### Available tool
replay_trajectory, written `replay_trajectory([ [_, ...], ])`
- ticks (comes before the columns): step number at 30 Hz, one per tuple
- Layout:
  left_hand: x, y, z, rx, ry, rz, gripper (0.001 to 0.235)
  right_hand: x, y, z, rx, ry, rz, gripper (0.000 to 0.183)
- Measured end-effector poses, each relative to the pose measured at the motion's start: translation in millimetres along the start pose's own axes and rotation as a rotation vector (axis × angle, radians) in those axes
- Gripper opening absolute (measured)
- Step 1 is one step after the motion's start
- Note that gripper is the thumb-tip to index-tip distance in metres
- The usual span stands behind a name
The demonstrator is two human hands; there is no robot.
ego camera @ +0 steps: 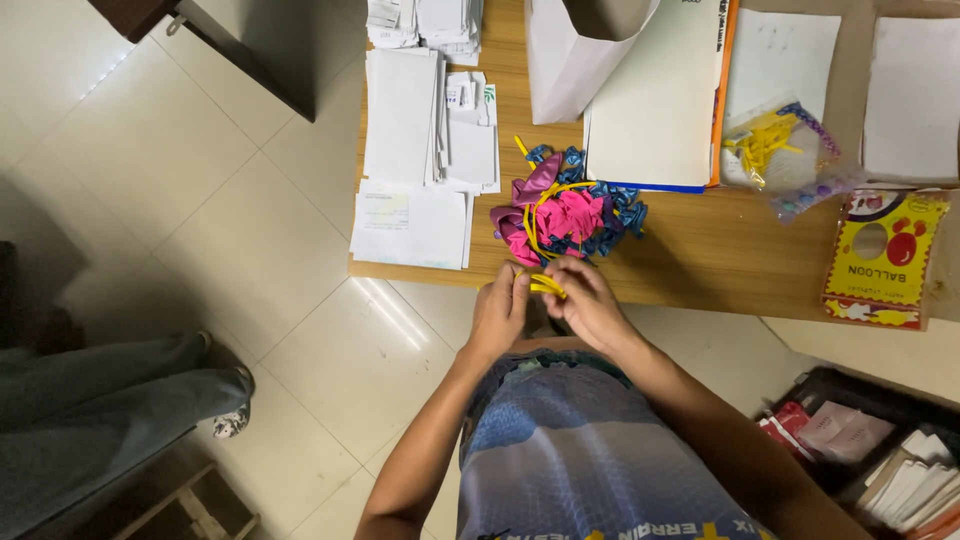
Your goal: The person stands at a table and repeatedly picks up yellow balloon strings from a pile of colorful balloons. They tie the strings into knots by hand and place the tied strings into a clear plastic bag on the table.
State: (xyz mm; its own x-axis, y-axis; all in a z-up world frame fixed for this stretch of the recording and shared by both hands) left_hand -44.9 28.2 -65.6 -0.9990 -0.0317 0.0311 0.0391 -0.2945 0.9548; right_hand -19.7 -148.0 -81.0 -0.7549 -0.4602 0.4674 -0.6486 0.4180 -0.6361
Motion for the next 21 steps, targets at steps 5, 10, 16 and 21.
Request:
replay_trajectory([
  [5,-4.9,6.4,15.0,-0.029,-0.122,0.038,0.023,-8.0,-24.6,9.8,0.278,0.144,0.117,0.015],
  [10,-2.7,10.7,24.6,-0.016,-0.164,0.048,0.024,-5.7,-44.9,-1.8,0.674,0.077,0.122,0.013],
  [16,6.7,-30.0,17.2,-0.165,-0.28,-0.037,0.026,4.8,-77.0,-29.3,1.016,0.026,0.163,0.01],
  [21,17.3,-22.8,35.2,-0.359,-0.095,-0.346,0.058,13.9,-99.5,-76.2,1.274,-0.108,0.211,0.016],
])
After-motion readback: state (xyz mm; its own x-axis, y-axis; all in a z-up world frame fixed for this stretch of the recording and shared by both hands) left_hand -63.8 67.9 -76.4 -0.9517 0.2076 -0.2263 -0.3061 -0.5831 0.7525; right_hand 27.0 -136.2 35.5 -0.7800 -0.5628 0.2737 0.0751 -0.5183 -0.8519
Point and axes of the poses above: each hand's wrist, its own x-axis away from the middle knuckle, its own z-axis out of the back of the hand, y = z × x, the point moved 2 cm from there along -x, towards the middle knuckle
